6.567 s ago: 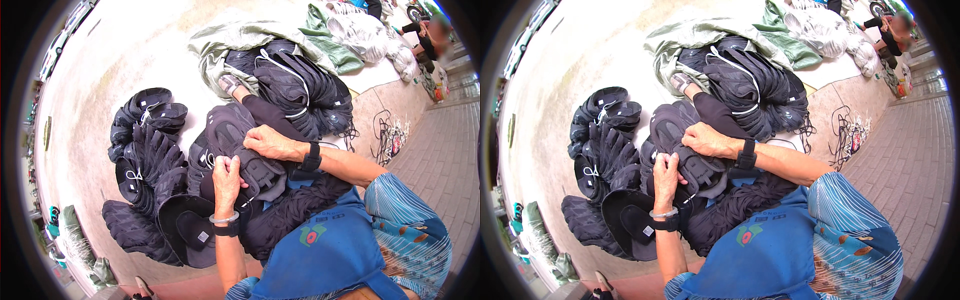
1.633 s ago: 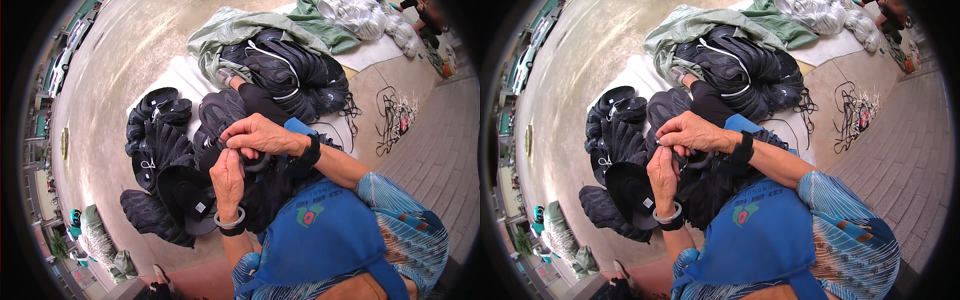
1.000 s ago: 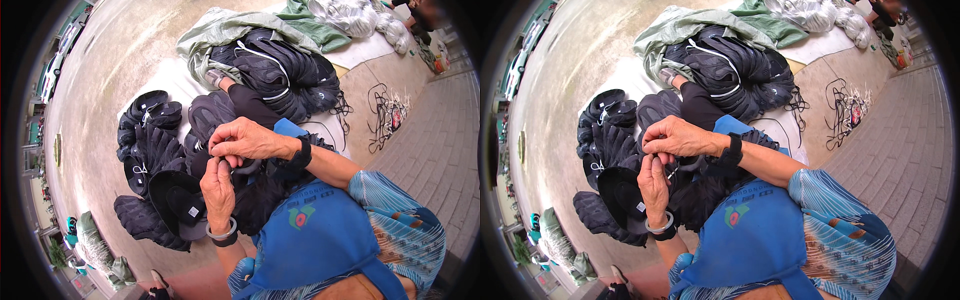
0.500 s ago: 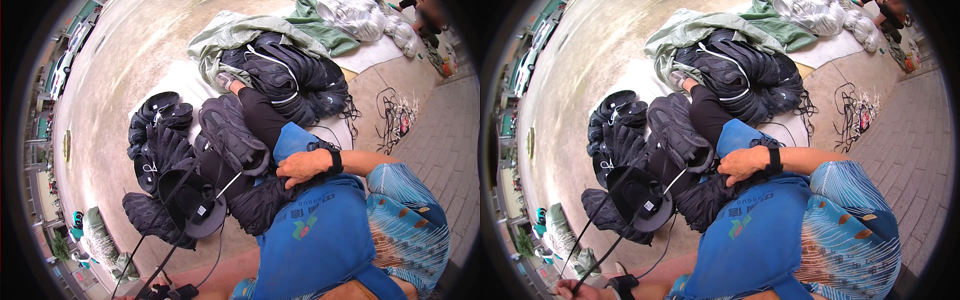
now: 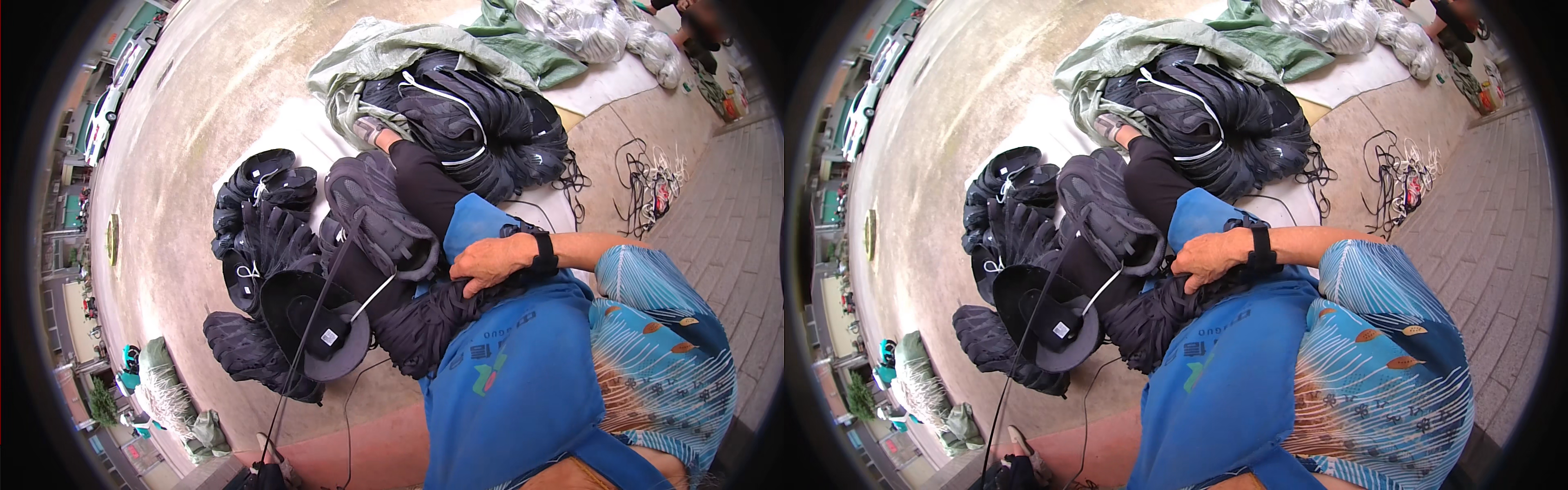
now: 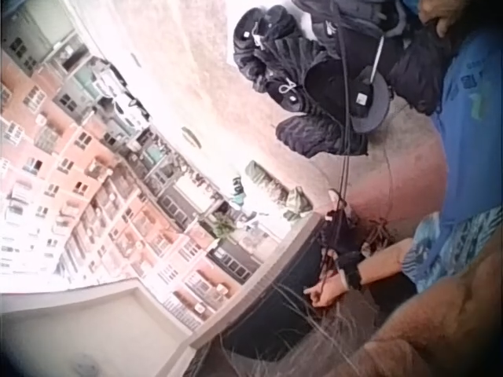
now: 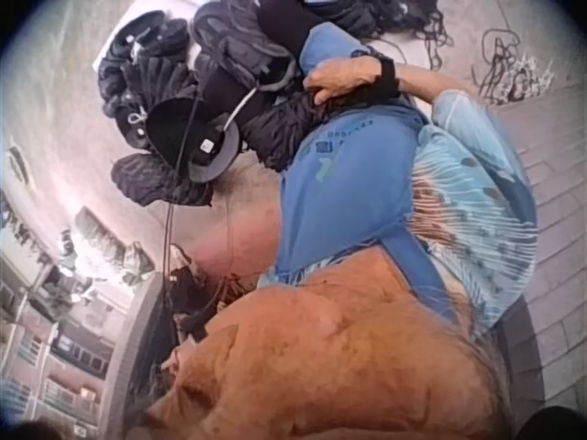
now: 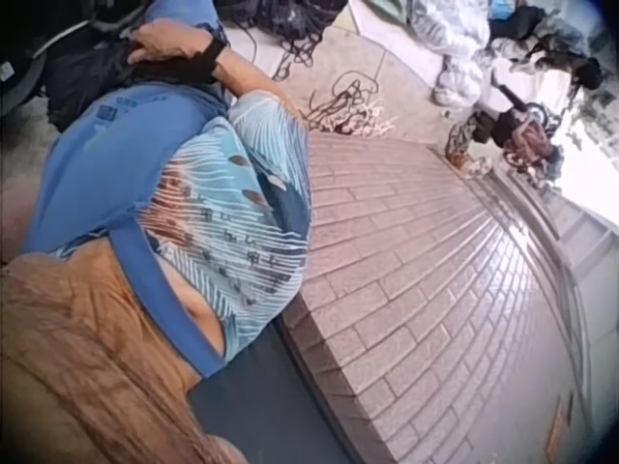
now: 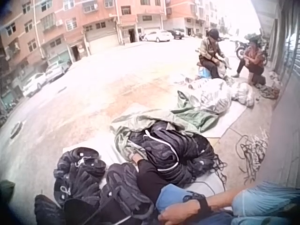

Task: Lacing black athletic shoes.

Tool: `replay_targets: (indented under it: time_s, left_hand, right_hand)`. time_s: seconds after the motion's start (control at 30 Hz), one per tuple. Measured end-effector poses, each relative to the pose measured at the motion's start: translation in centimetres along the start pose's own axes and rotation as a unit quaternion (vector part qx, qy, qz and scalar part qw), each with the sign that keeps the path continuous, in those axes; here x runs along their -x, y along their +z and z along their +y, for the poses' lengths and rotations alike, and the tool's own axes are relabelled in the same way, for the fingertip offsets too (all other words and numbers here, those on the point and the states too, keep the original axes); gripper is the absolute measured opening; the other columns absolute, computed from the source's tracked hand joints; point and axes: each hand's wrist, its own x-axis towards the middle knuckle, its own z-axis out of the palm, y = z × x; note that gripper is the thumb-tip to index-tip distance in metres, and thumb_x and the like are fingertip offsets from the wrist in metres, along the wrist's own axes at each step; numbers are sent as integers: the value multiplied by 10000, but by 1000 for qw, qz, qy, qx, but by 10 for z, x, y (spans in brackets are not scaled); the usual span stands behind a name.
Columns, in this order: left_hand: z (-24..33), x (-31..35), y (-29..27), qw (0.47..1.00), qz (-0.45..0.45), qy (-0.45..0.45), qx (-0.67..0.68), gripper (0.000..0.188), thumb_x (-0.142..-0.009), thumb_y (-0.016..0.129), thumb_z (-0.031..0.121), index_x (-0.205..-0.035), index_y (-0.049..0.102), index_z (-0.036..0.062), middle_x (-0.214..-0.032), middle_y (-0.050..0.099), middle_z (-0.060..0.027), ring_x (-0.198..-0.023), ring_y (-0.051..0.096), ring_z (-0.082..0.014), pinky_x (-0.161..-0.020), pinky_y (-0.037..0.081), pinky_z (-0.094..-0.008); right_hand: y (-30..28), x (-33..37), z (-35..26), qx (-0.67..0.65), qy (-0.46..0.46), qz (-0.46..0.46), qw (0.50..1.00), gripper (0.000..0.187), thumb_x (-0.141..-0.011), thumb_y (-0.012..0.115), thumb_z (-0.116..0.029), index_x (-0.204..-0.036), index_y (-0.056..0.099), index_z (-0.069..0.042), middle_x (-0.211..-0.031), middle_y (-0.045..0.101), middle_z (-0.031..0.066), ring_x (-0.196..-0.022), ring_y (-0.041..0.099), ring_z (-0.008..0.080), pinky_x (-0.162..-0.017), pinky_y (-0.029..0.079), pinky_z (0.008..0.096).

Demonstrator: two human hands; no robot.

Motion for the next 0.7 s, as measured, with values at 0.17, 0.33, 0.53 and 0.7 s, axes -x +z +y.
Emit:
replay_targets:
  time_s: [0.17,0.33,0.53,0.7]
  left_hand:
    - [38,32,37,1000,19,-6,-16,120,-874,524,5,-772,475,47,-687,459,-12,-595,445,-146,-568,395,-267]
    - [157,107,151,859,-59,-381,336,166,-950,393,124,-894,465,-14,-676,316,0,-562,316,-89,-846,504,-349]
    - [318,213,250,671,-423,-377,478,185,-965,406,125,-871,492,-10,-670,415,-31,-630,398,-117,-654,425,-292]
    - [347,237,279,625,-521,-358,458,275,-979,418,195,-954,550,-45,-821,564,-41,-735,514,-98,-612,400,-224]
  right_hand:
    - [-35,9,-25,48,-11,136,989,389,-837,635,-321,-1078,582,-21,-951,585,164,-908,571,332,-790,456,426]
    - [-85,-1,-65,-53,-176,361,914,210,-865,596,-204,-919,620,-3,-834,592,131,-795,601,300,-693,481,383]
    - [-104,13,-98,-202,-278,515,785,239,-860,611,-179,-983,614,25,-856,591,120,-800,584,234,-712,476,325]
    - [-100,26,-81,-166,-245,554,778,231,-893,590,-175,-1016,596,20,-899,583,124,-841,583,257,-740,474,335]
